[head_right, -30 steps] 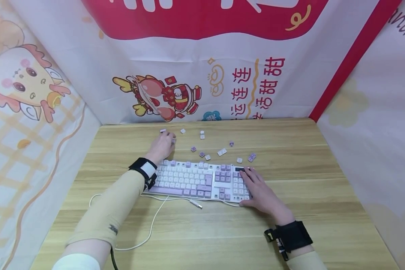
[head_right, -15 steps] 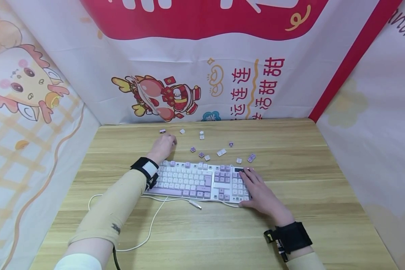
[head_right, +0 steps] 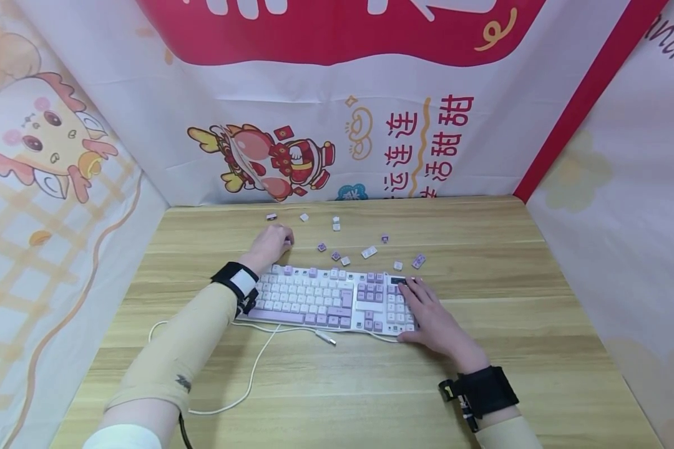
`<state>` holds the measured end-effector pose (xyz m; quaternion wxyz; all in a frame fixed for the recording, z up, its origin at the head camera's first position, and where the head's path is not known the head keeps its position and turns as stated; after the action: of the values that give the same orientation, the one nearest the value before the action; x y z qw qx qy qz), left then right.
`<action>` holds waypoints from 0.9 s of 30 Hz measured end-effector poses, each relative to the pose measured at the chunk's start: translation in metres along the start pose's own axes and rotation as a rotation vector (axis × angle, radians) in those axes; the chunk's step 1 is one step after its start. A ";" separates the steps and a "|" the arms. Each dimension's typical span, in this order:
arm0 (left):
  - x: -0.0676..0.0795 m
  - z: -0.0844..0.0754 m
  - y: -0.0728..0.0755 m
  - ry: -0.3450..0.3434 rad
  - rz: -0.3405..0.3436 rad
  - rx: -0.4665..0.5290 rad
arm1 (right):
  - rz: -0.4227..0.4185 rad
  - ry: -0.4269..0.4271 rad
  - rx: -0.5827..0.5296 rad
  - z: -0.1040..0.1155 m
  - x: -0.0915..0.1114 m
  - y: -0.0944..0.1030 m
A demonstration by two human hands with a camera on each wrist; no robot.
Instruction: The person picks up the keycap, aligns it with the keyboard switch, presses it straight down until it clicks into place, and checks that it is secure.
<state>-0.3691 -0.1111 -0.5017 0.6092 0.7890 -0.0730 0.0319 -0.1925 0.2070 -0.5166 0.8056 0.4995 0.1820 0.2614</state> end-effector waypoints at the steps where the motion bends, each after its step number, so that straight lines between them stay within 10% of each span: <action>1: 0.001 0.000 0.001 0.002 0.005 0.017 | 0.000 -0.001 -0.001 0.000 0.000 0.000; 12: 0.008 0.005 0.011 -0.017 0.032 0.278 | 0.000 0.002 0.005 0.002 -0.001 0.000; 27: 0.021 0.016 0.016 -0.055 0.081 0.293 | 0.002 0.004 -0.005 -0.001 -0.001 -0.001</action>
<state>-0.3514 -0.1320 -0.4879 0.4836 0.8664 -0.1160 0.0450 -0.1932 0.2064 -0.5181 0.8061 0.4973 0.1825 0.2637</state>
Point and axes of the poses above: each hand's wrist, its own x-axis away from the middle knuckle, its own y-axis out of the back of the hand, z = x × y, the point moved 9 cm from there along -x, towards the middle knuckle, and after that the axes turned 12 degrees about y, right-handed, at the moved point
